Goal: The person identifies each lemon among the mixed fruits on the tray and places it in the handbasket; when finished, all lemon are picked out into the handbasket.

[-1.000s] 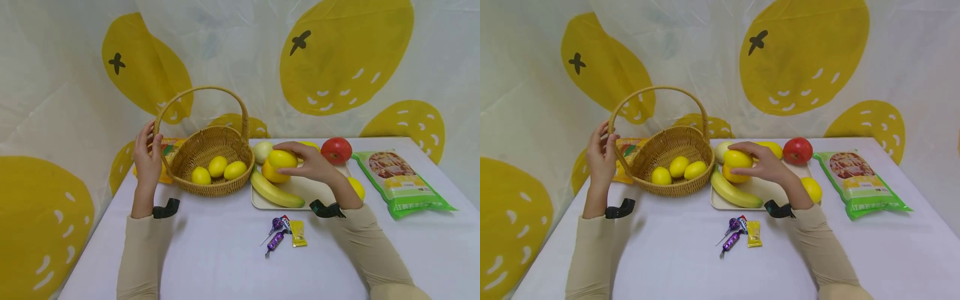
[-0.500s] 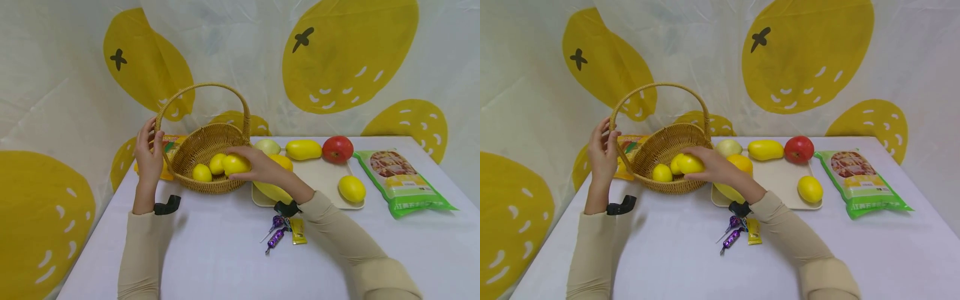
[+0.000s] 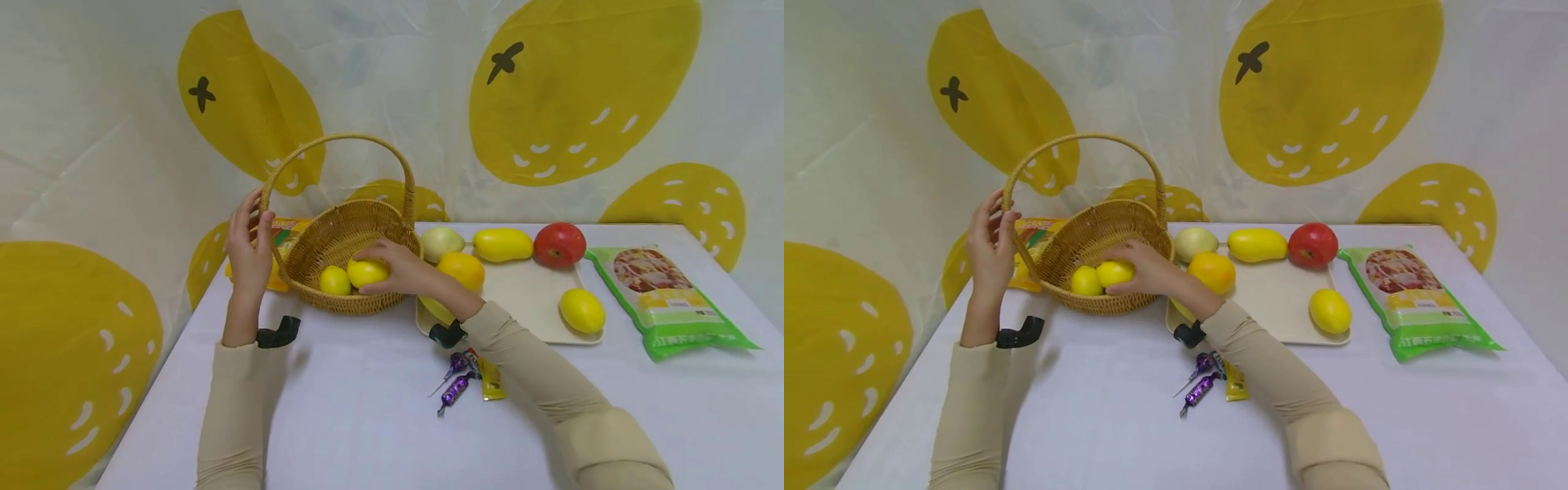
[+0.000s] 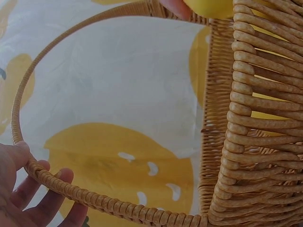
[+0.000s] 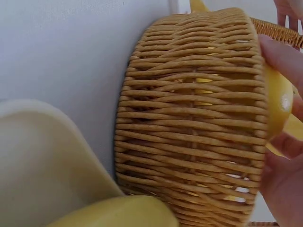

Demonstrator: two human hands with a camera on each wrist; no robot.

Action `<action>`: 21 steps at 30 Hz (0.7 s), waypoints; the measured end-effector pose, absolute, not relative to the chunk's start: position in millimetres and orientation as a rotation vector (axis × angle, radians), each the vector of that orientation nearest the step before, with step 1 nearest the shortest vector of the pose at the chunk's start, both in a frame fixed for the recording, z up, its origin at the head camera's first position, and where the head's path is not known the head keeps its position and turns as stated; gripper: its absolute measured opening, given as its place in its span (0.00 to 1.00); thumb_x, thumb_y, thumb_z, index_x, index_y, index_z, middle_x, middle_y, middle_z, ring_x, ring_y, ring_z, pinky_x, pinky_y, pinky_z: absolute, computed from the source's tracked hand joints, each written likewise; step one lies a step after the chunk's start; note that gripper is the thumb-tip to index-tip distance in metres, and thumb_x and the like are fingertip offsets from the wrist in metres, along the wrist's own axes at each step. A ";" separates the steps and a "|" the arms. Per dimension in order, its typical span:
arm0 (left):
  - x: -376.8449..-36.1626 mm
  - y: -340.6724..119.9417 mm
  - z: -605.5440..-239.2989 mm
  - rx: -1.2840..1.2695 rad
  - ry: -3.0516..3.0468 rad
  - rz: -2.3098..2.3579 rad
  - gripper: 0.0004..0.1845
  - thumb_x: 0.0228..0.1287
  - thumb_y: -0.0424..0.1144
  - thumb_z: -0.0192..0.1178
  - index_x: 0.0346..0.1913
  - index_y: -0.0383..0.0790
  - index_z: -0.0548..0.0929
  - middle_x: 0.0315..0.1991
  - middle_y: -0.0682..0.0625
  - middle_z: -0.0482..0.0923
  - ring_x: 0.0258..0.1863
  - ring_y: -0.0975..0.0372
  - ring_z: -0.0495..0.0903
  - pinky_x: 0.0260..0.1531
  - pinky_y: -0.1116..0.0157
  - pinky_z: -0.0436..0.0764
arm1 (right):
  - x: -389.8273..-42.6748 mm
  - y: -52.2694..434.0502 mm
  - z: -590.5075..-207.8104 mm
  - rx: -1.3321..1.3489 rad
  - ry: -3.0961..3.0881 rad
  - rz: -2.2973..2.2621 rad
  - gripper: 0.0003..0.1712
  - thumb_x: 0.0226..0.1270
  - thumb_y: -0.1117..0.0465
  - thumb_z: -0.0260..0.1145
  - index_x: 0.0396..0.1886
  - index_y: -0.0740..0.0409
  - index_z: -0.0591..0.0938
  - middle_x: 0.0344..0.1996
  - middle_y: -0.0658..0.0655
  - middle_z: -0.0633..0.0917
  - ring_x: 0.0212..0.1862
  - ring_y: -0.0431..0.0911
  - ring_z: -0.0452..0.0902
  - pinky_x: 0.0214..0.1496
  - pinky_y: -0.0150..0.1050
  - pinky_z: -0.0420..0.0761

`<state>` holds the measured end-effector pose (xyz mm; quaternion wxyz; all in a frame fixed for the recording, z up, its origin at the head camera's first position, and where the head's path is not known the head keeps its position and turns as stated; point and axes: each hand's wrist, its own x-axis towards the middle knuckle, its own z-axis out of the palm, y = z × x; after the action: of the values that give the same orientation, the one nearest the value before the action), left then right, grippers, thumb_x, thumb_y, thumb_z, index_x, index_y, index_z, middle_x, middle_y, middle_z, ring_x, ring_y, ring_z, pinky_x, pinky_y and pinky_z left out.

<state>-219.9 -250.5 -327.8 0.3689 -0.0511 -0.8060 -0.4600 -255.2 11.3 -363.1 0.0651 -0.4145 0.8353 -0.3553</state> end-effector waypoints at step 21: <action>-222.0 -248.3 -328.1 -0.132 -2.042 -1.178 0.20 0.73 0.37 0.54 0.66 0.40 0.74 0.56 0.39 0.75 0.49 0.51 0.79 0.46 0.74 0.73 | -279.6 -0.4 -371.1 -1.153 2.377 -0.866 0.24 0.63 0.61 0.71 0.59 0.63 0.79 0.56 0.58 0.81 0.59 0.50 0.74 0.64 0.40 0.71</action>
<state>-222.0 -248.3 -328.1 0.3802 -0.0517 -0.7999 -0.4615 -279.6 -0.4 -371.1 0.1797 -0.4081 0.8410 -0.3063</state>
